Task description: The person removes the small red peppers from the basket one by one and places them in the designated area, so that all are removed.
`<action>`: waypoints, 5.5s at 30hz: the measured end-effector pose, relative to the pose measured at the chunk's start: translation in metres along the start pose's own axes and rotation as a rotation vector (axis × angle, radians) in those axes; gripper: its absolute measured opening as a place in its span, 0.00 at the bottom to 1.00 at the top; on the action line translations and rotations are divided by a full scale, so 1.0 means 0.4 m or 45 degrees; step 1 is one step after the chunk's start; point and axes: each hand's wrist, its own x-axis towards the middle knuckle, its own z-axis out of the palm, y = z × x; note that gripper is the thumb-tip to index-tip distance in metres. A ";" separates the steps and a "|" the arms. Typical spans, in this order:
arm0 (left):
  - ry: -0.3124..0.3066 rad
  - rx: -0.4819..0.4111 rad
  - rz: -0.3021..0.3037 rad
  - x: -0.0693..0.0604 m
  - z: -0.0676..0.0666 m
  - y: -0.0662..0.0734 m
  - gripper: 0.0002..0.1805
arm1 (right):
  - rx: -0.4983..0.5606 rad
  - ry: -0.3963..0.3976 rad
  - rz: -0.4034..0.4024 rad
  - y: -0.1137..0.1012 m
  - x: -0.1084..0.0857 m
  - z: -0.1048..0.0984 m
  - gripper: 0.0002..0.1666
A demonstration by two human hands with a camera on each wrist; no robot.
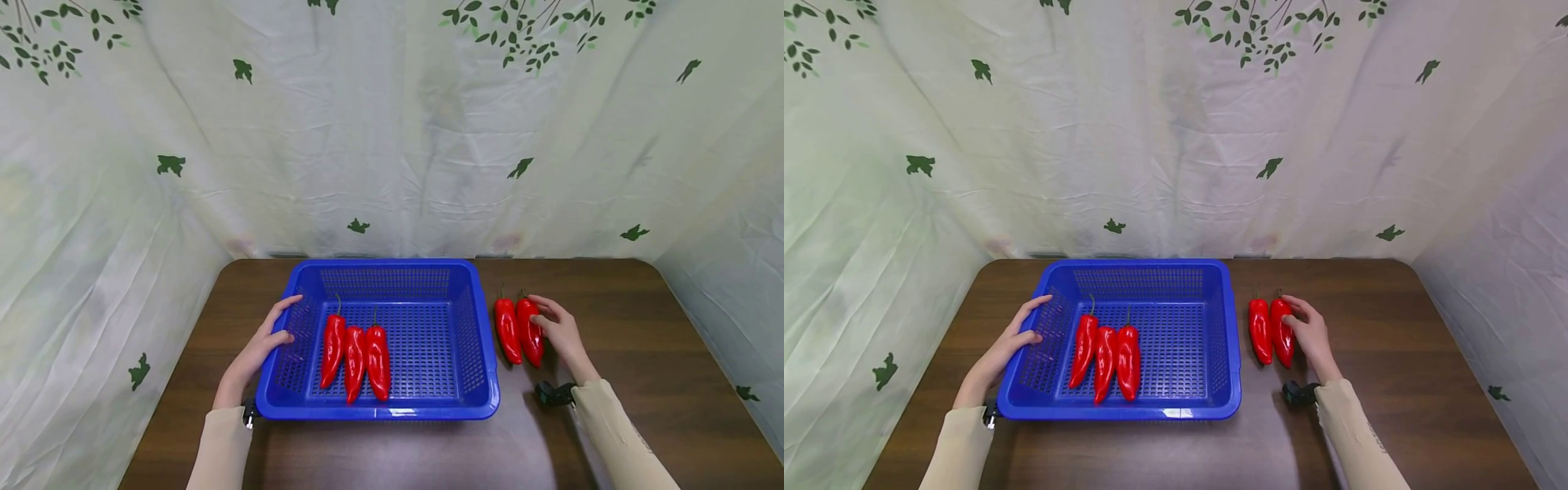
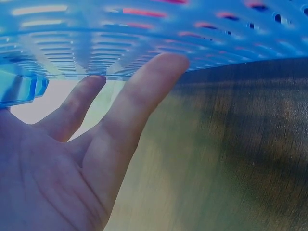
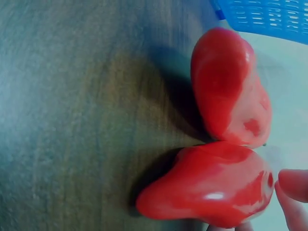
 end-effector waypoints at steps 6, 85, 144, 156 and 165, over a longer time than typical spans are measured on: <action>0.005 0.006 -0.006 -0.001 0.001 0.004 0.37 | 0.028 0.058 -0.005 -0.010 -0.006 -0.008 0.28; -0.011 0.013 0.020 0.002 -0.003 -0.001 0.37 | 0.363 -0.541 -0.156 -0.309 -0.048 0.237 0.20; -0.008 -0.010 0.007 0.003 -0.005 -0.007 0.37 | 0.125 -0.761 -0.021 -0.304 -0.022 0.466 0.20; -0.008 -0.013 0.015 0.000 -0.004 -0.004 0.37 | 0.082 -0.817 0.027 -0.298 -0.020 0.485 0.22; -0.009 -0.001 0.019 0.001 -0.005 -0.004 0.37 | 0.033 -0.836 0.042 -0.291 -0.018 0.496 0.27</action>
